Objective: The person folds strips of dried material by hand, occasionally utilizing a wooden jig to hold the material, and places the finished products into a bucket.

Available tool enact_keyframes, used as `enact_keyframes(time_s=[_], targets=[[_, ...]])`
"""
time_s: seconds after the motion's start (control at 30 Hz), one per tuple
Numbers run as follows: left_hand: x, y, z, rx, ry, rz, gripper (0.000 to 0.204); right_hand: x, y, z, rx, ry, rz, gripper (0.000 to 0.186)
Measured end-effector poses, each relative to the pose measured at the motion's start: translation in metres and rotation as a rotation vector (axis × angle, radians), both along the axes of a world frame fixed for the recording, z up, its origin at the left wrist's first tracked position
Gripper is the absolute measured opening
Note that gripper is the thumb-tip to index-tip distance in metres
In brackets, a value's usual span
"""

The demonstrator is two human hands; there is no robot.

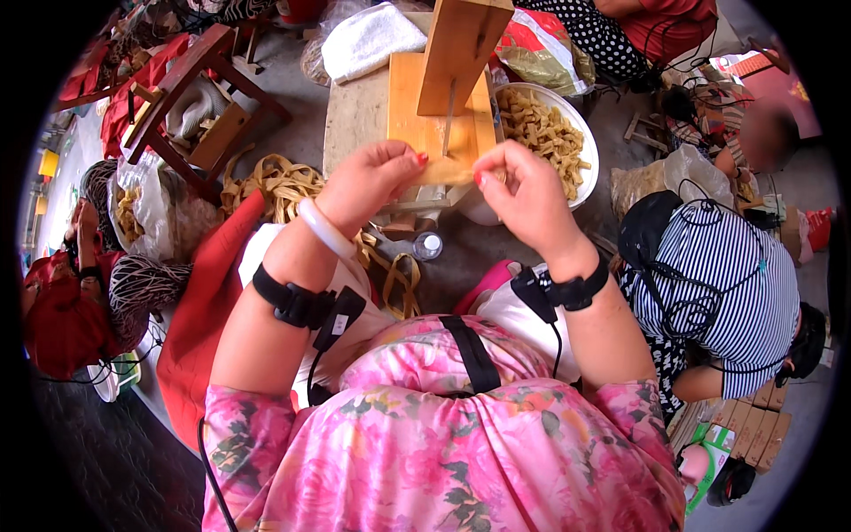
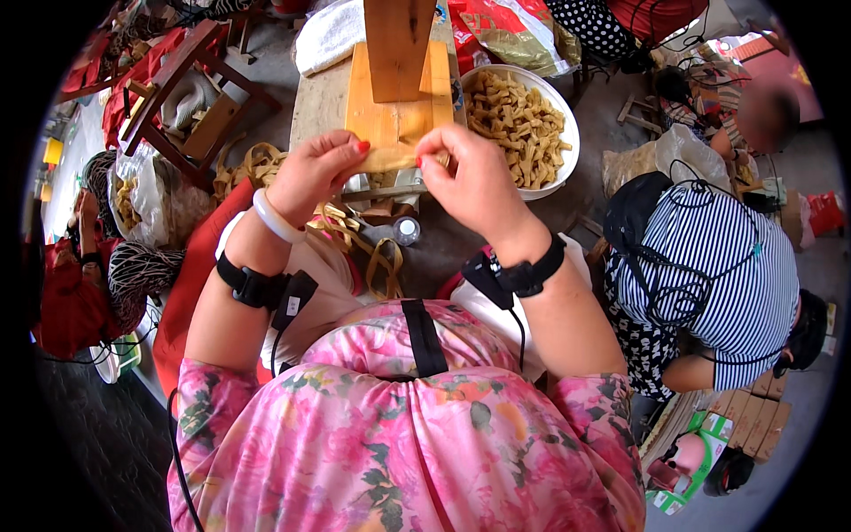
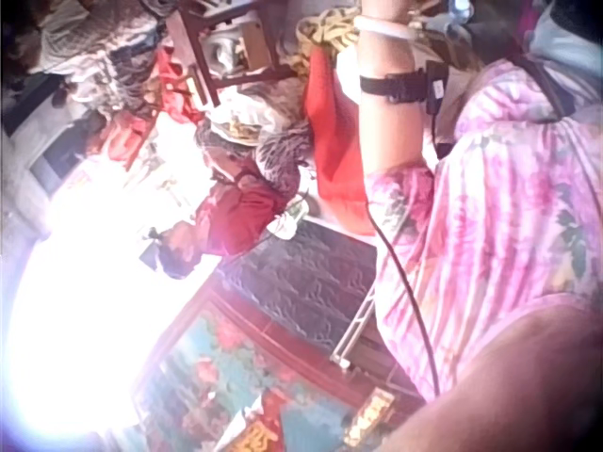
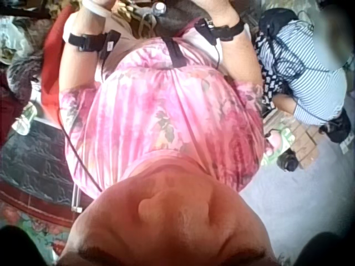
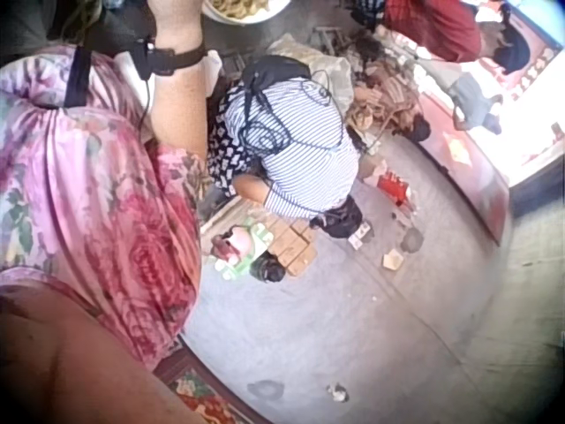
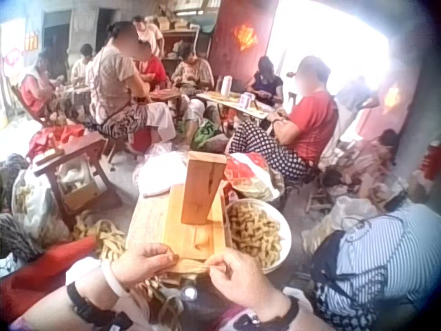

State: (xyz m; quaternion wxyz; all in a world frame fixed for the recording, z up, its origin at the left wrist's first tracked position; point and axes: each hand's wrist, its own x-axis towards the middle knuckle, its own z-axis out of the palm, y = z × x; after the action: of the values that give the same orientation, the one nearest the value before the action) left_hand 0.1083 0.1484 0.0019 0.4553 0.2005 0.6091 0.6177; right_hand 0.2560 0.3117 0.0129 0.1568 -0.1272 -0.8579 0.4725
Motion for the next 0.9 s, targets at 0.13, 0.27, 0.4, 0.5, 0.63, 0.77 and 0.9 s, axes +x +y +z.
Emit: enact_keyframes(time_s=[0.13,0.27,0.4,0.5,0.63,0.77,0.9], targets=[[-0.027,0.028,0.001,0.045,0.027,0.089,0.019,-0.038,0.025,-0.005,-0.059,0.150,-0.059,0.009],[-0.047,0.036,-0.028,-0.322,0.784,0.115,0.022,-0.050,0.035,-0.035,0.089,0.144,-0.036,0.010],[-0.021,0.000,-0.017,0.153,0.043,0.185,0.018,-0.004,0.048,-0.030,0.128,0.104,-0.048,0.019],[0.004,-0.011,-0.012,0.269,-0.077,0.109,0.024,0.009,0.014,-0.023,-0.092,0.185,0.004,0.037],[0.037,-0.010,0.009,0.264,0.795,-0.131,0.053,0.029,-0.024,0.003,0.170,0.196,0.106,0.021],[0.058,-0.010,0.018,0.149,1.051,-0.337,0.072,0.039,-0.035,-0.003,0.276,0.319,0.213,0.027],[0.076,-0.017,-0.003,0.110,0.994,-0.336,0.063,0.051,-0.046,-0.006,0.173,0.276,0.196,0.021]])
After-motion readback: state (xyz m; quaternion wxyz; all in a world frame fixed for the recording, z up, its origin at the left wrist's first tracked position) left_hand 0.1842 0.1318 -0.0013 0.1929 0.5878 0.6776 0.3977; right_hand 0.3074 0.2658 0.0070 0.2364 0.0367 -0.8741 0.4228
